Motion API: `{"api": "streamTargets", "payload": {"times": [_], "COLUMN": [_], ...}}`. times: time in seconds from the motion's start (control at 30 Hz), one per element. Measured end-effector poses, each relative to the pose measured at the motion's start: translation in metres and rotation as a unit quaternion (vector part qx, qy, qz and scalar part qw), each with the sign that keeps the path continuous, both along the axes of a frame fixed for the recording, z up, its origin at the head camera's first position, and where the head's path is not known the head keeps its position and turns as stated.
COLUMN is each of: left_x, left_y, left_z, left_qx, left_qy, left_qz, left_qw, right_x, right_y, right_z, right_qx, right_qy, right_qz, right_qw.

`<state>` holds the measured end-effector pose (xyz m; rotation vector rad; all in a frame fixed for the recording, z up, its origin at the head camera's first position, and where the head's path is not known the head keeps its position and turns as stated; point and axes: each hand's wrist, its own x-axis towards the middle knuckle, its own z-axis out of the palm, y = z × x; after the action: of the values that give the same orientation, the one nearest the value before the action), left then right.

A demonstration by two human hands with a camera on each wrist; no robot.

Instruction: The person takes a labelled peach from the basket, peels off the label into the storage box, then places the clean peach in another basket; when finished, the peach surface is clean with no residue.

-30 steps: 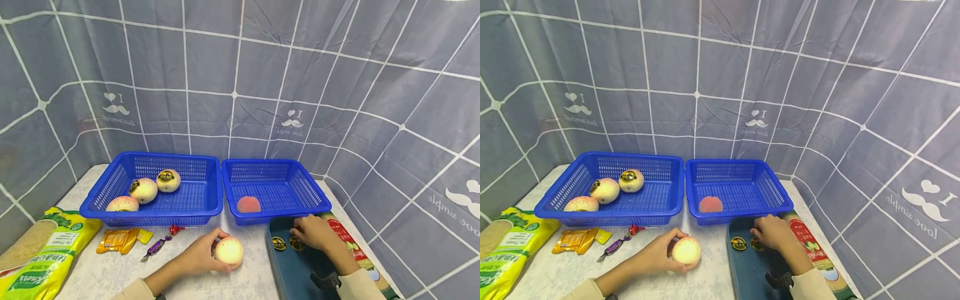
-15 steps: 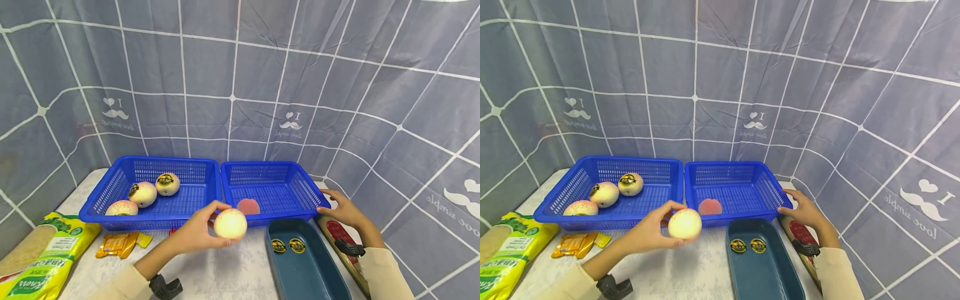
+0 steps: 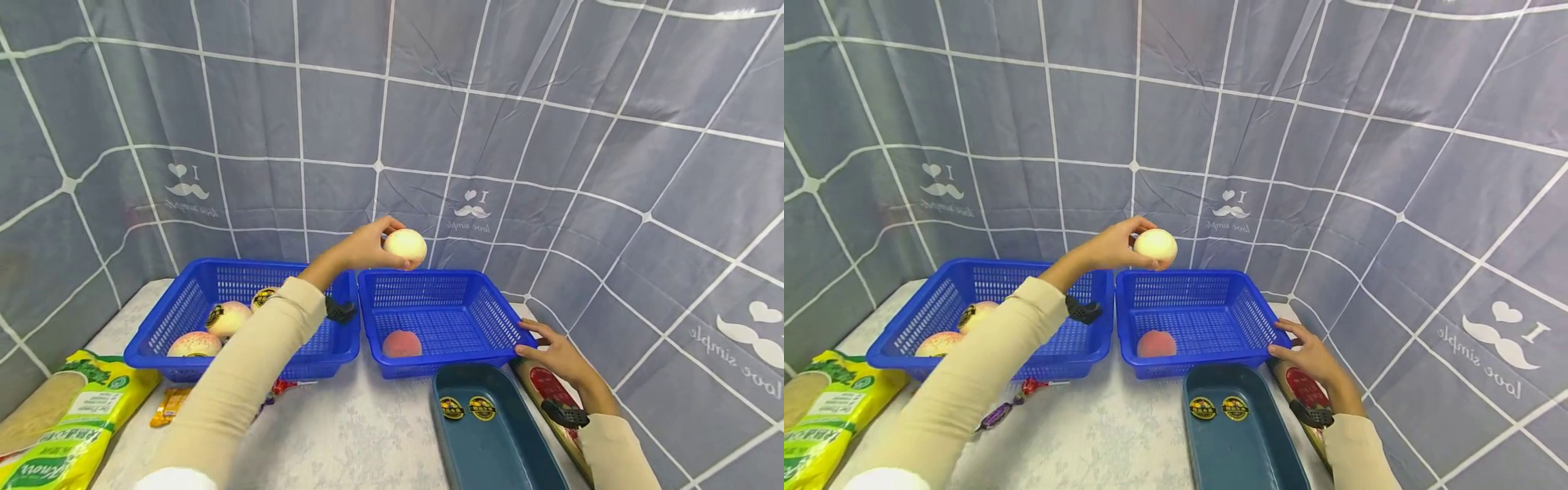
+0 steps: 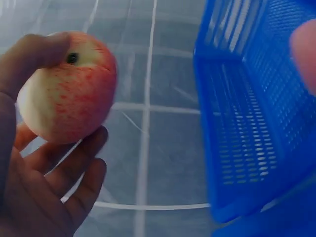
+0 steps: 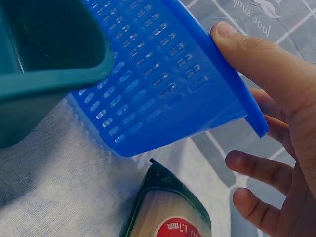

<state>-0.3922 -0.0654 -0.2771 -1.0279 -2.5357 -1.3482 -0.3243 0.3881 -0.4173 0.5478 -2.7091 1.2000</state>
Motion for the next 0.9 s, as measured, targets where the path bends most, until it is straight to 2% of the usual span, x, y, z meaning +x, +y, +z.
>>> {"api": "streamTargets", "payload": {"times": [0.07, 0.17, 0.33, 0.43, 0.53, 0.63, 0.8, 0.9], "left_x": [-0.017, -0.034, -0.045, -0.047, -0.048, -0.048, -0.047, -0.046], "left_y": [0.01, 0.029, 0.051, 0.054, 0.053, 0.049, 0.044, 0.045], "left_z": [-0.009, -0.031, -0.074, -0.089, -0.095, -0.095, -0.088, -0.082], "left_qx": [-0.012, -0.044, -0.131, -0.166, -0.175, -0.2, -0.277, -0.321], "left_qy": [-0.022, -0.045, -0.07, -0.091, -0.116, -0.129, -0.162, -0.159], "left_qz": [0.01, 0.018, 0.022, 0.022, 0.015, 0.015, 0.022, 0.019], "left_qw": [0.9996, 0.9978, 0.9887, 0.9817, 0.9777, 0.9711, 0.9468, 0.9335], "right_x": [0.0, 0.001, 0.006, 0.007, 0.005, 0.002, -0.005, -0.007], "right_y": [0.001, 0.003, 0.004, 0.005, 0.007, 0.007, 0.004, 0.006], "right_z": [-0.002, -0.004, -0.006, -0.007, -0.006, -0.002, 0.005, 0.004], "right_qx": [-0.001, 0.013, 0.025, 0.019, 0.024, 0.038, 0.046, 0.046], "right_qy": [0.003, 0.007, 0.009, 0.001, 0.009, 0.026, 0.029, 0.029], "right_qz": [0.004, 0.013, 0.024, 0.023, 0.02, 0.02, 0.033, 0.031], "right_qw": [1.0, 0.9998, 0.9994, 0.9996, 0.9995, 0.9987, 0.998, 0.9981]}}
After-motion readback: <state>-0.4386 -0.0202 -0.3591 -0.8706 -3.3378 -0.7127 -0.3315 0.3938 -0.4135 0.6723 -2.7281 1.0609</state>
